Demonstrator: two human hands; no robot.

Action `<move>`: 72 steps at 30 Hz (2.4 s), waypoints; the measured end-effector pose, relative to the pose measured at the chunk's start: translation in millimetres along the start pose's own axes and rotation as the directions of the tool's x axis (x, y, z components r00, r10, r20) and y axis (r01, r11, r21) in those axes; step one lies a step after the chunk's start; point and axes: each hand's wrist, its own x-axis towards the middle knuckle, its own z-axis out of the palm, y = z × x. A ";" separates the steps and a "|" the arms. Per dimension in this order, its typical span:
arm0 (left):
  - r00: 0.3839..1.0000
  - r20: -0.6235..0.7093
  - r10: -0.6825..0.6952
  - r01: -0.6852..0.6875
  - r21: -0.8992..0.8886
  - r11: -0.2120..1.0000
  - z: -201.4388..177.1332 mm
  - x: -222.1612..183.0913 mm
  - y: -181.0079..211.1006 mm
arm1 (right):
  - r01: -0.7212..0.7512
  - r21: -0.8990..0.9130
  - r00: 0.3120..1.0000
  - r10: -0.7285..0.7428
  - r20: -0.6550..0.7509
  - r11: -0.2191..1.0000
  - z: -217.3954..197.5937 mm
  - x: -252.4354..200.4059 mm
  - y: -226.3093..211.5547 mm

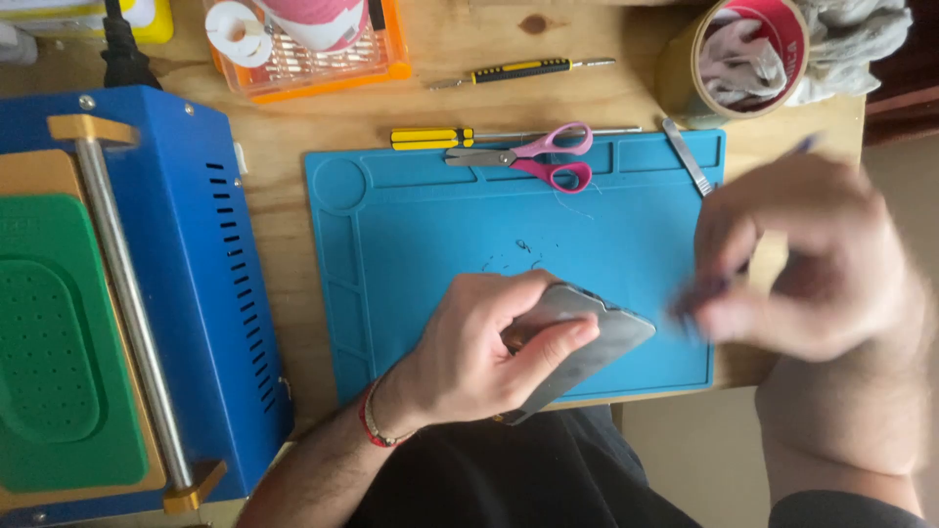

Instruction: Cleaning a mobile phone screen and applying adhesive tape, then trimming the edges with a precision blade.

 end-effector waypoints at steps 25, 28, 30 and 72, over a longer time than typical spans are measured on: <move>0.982 0.186 0.020 -0.058 0.204 0.977 26.8 -2.8 -15.2 | 0.098 -0.176 0.991 -0.079 0.109 0.980 7.2 2.1 4.7; 0.978 0.206 0.022 -0.067 0.213 0.975 22.7 -2.1 -14.5 | -0.007 -0.294 1.000 -0.002 -0.030 0.956 7.2 4.2 1.6; 0.974 0.207 -0.088 0.062 0.131 0.989 20.1 2.4 -10.4 | 0.129 -0.179 0.987 -0.108 0.122 0.975 20.7 8.0 -0.2; 0.947 -0.317 0.054 -0.005 0.153 0.988 12.4 -64.5 27.0 | -0.371 0.319 0.612 0.488 -0.623 0.872 168.0 -44.9 -41.4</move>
